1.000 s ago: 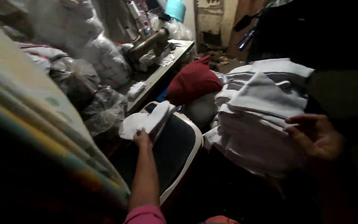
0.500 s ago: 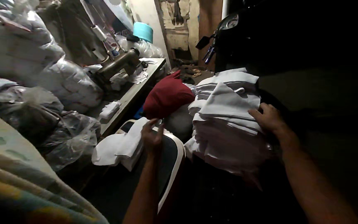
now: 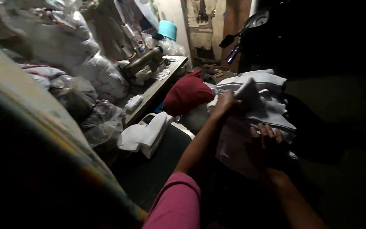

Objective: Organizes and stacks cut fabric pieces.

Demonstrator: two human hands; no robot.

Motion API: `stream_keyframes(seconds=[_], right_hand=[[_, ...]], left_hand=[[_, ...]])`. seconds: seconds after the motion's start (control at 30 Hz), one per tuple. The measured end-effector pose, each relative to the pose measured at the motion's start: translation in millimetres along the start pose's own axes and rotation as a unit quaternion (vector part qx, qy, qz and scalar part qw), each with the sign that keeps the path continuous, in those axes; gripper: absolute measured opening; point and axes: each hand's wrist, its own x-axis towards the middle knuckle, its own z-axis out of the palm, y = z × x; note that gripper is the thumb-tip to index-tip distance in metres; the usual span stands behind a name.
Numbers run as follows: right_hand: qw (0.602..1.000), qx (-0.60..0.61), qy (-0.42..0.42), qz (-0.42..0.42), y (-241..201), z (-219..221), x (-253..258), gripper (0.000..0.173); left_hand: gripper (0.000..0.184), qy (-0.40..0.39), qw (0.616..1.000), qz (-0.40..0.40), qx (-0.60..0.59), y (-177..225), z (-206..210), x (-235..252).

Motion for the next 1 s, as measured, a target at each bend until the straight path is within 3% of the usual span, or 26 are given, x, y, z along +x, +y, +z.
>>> stream_keyframes(seconds=[0.1,0.17,0.27,0.37,0.5,0.6,0.67,0.73,0.83,1.0], right_hand=[[0.980,0.013,-0.174,0.096,-8,-16,8,0.055],[0.993,0.008,-0.115,0.002,8,-3,-4,0.063],[0.995,0.000,0.065,-0.078,11,16,-8,0.056],[0.994,-0.018,0.055,-0.090,16,18,-3,0.061],[0.997,-0.016,0.039,-0.071,14,21,-2,0.062],[0.997,-0.012,0.036,-0.060,14,22,-2,0.061],[0.997,-0.011,0.040,-0.061,14,23,-2,0.060],[0.997,-0.009,0.037,-0.067,16,20,-2,0.059],[0.997,-0.009,0.024,-0.068,16,16,-1,0.059],[0.998,-0.007,0.025,-0.057,10,13,2,0.055]], left_hand=[[0.046,-0.058,0.997,0.043,-0.011,14,-23,-21],[0.047,-0.032,0.997,0.067,-0.030,9,-39,-41],[0.057,0.065,0.993,0.073,-0.068,-26,-66,-77],[0.052,0.198,0.970,0.045,-0.138,-88,-95,-99],[0.049,0.328,0.893,-0.016,-0.307,-161,-117,-120],[0.050,0.400,0.821,-0.170,-0.369,-203,-86,-134],[0.057,0.403,0.783,-0.287,-0.378,-239,-41,-145],[0.058,0.398,0.744,-0.351,-0.405,-269,10,-158],[0.050,0.415,0.715,-0.375,-0.420,-278,52,-172],[0.048,0.437,0.712,-0.391,-0.387,-266,57,-185]])
